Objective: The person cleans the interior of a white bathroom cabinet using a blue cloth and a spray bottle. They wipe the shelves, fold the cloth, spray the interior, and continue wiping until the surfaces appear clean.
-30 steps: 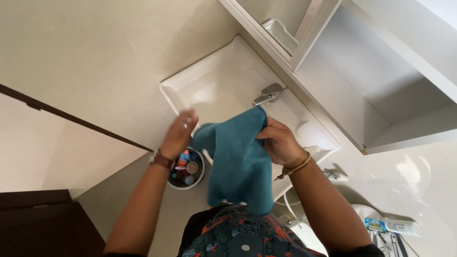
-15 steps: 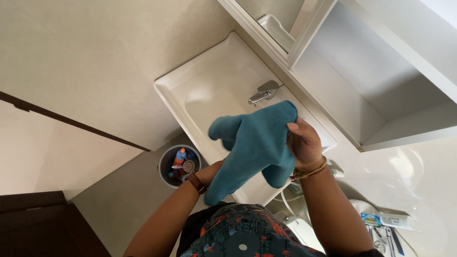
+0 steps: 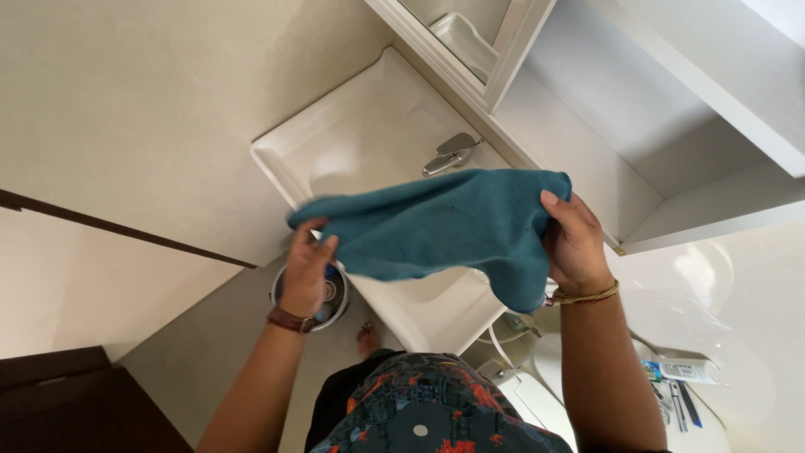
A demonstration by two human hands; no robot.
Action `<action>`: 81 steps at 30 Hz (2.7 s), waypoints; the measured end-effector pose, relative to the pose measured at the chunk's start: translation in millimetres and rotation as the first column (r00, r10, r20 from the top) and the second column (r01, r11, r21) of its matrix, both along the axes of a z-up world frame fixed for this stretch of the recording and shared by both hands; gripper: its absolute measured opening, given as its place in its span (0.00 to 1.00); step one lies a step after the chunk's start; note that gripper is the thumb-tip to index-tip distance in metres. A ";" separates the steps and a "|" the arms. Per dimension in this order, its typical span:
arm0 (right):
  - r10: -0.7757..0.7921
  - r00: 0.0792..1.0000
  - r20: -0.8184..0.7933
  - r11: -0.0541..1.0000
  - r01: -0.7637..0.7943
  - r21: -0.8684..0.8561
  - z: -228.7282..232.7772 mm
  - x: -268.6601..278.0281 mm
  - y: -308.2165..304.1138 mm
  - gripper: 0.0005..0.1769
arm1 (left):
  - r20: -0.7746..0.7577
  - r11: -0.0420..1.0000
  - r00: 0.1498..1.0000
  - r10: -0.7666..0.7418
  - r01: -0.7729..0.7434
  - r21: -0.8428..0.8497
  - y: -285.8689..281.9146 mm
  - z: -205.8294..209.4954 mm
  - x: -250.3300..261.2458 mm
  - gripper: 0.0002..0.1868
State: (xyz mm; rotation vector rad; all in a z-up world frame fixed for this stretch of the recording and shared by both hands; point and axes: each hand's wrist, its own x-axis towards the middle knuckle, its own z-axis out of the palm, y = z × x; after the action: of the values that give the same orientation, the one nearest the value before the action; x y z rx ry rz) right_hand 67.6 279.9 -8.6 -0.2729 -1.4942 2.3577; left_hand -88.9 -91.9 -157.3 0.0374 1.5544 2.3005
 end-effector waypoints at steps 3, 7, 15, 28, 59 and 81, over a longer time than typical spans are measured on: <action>-0.064 0.995 0.070 0.994 0.058 0.087 32.0 -2.5 -22.4 0.14 | -0.169 0.999 0.985 0.033 -0.040 -0.037 -14.2 91.2 -1.4 0.34; -0.140 0.985 0.103 0.964 0.112 0.242 26.4 -12.8 -23.0 0.09 | -0.391 0.949 0.915 0.099 -0.205 -0.239 -28.8 119.2 -14.9 0.22; -0.221 0.972 0.085 0.826 0.140 0.546 23.5 -21.3 -14.7 0.11 | -0.604 0.851 0.791 0.092 -0.378 -0.365 -43.1 154.2 -40.0 0.15; -0.155 0.981 0.121 0.883 0.082 0.462 44.5 -24.7 -37.4 0.21 | -0.441 0.816 0.894 0.082 -0.314 -0.485 -54.4 163.9 -69.4 0.06; -0.129 0.972 0.197 0.692 -0.054 0.720 53.1 -38.8 -76.7 0.13 | -0.123 0.841 0.954 0.273 -0.299 -0.451 -97.1 142.6 -99.5 0.10; -0.237 0.925 0.296 0.756 -0.015 0.654 47.5 -59.3 -58.9 0.06 | -0.540 0.630 0.797 -0.272 -0.276 -0.726 -108.3 153.3 -95.5 0.10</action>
State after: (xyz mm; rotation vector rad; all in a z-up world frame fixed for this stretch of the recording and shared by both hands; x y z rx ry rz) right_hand 8.3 220.9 38.9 -0.6194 -2.2890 1.5980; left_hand -184.4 -200.1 -4.0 0.6109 2.7749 1.4208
